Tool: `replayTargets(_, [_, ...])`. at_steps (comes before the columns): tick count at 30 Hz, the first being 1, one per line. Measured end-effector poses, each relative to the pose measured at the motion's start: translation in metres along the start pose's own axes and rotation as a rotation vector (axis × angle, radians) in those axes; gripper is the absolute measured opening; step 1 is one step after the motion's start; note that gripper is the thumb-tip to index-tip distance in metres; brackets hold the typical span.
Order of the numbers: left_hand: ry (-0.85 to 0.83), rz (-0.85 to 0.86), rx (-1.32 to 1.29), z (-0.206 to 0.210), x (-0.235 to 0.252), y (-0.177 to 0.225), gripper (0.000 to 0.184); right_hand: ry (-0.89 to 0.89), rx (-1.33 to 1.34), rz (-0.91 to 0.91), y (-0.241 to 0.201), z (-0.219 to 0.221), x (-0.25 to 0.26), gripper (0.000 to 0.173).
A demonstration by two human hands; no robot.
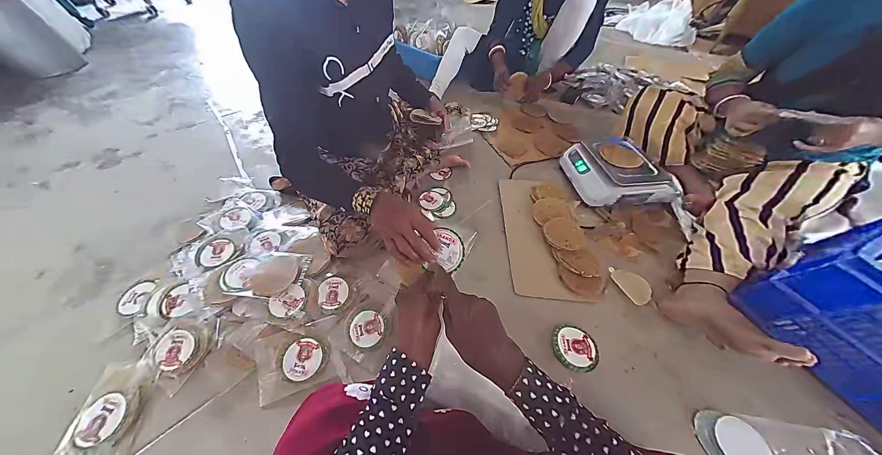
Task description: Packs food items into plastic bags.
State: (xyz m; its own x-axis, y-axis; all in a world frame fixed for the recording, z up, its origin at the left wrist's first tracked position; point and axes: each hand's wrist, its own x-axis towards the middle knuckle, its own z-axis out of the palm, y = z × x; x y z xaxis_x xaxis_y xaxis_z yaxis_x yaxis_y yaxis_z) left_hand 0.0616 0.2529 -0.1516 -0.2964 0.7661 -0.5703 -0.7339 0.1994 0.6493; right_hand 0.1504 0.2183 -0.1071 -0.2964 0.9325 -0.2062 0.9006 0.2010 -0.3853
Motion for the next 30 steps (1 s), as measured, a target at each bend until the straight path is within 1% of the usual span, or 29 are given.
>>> replayTargets(3, [0.020, 0.001, -0.019, -0.002, 0.006, 0.001, 0.026, -0.105, -0.044, 0.087, -0.013, -0.001, 0.012, 0.063])
replayTargets(5, [0.016, 0.007, -0.014, -0.004, 0.010, 0.002, 0.028, -0.140, -0.060, 0.114, -0.018, -0.002, 0.017, 0.065])
replayTargets(7, [0.019, 0.003, 0.015, -0.008, 0.010, -0.002, 0.028, -0.207, -0.060, 0.136, -0.018, -0.006, 0.018, 0.066])
replayTargets(8, [0.010, 0.006, 0.042, -0.009, 0.007, -0.004, 0.026, -0.211, -0.044, 0.130, -0.016, -0.008, 0.017, 0.065])
replayTargets(9, [-0.016, 0.026, 0.069, -0.009, 0.002, -0.003, 0.025, -0.130, -0.027, 0.089, -0.013, -0.011, 0.015, 0.063])
replayTargets(10, [-0.035, 0.060, 0.097, -0.008, 0.000, 0.001, 0.024, 0.077, -0.005, -0.003, -0.010, -0.011, 0.011, 0.059])
replayTargets(11, [-0.050, 0.098, 0.121, -0.009, -0.002, 0.005, 0.023, 0.384, 0.041, -0.144, -0.005, -0.006, 0.007, 0.058])
replayTargets(12, [-0.055, 0.110, 0.114, -0.013, -0.001, 0.006, 0.026, 0.669, 0.100, -0.306, 0.002, -0.001, 0.003, 0.062])
replayTargets(13, [-0.054, 0.105, 0.060, -0.015, 0.004, 0.003, 0.031, 0.870, 0.157, -0.436, 0.013, -0.003, -0.002, 0.069])
replayTargets(14, [-0.033, 0.103, 0.010, -0.014, 0.011, -0.001, 0.033, 0.994, 0.195, -0.509, 0.024, -0.010, -0.008, 0.077])
replayTargets(16, [-0.015, 0.080, -0.031, -0.012, 0.018, -0.004, 0.037, 1.178, 0.184, -0.593, 0.049, -0.024, -0.021, 0.094])
replayTargets(17, [0.007, 0.076, -0.020, -0.010, 0.018, -0.004, 0.037, 1.232, 0.155, -0.610, 0.063, -0.025, -0.026, 0.099])
replayTargets(18, [0.009, 0.074, -0.019, -0.009, 0.018, -0.004, 0.038, 1.249, 0.133, -0.611, 0.078, -0.025, -0.029, 0.101])
replayTargets(19, [0.007, 0.076, -0.012, -0.008, 0.018, -0.003, 0.039, 1.230, 0.121, -0.596, 0.091, -0.022, -0.034, 0.101])
replayTargets(21, [-0.007, 0.083, -0.026, -0.008, 0.020, -0.001, 0.041, 1.130, 0.100, -0.535, 0.115, -0.011, -0.046, 0.097])
replayTargets(23, [-0.011, 0.084, -0.069, -0.008, 0.020, 0.001, 0.038, 0.962, 0.113, -0.436, 0.135, 0.010, -0.065, 0.091])
replayTargets(25, [-0.028, 0.069, -0.086, -0.009, 0.018, 0.002, 0.037, 0.821, 0.130, -0.327, 0.152, 0.032, -0.079, 0.091])
replayTargets(28, [-0.043, 0.064, -0.088, -0.009, 0.017, 0.001, 0.040, 0.582, 0.202, -0.058, 0.157, 0.038, -0.093, 0.093])
replayTargets(30, [-0.048, 0.059, -0.078, -0.010, 0.018, -0.001, 0.042, 0.510, 0.275, 0.032, 0.162, 0.044, -0.089, 0.094])
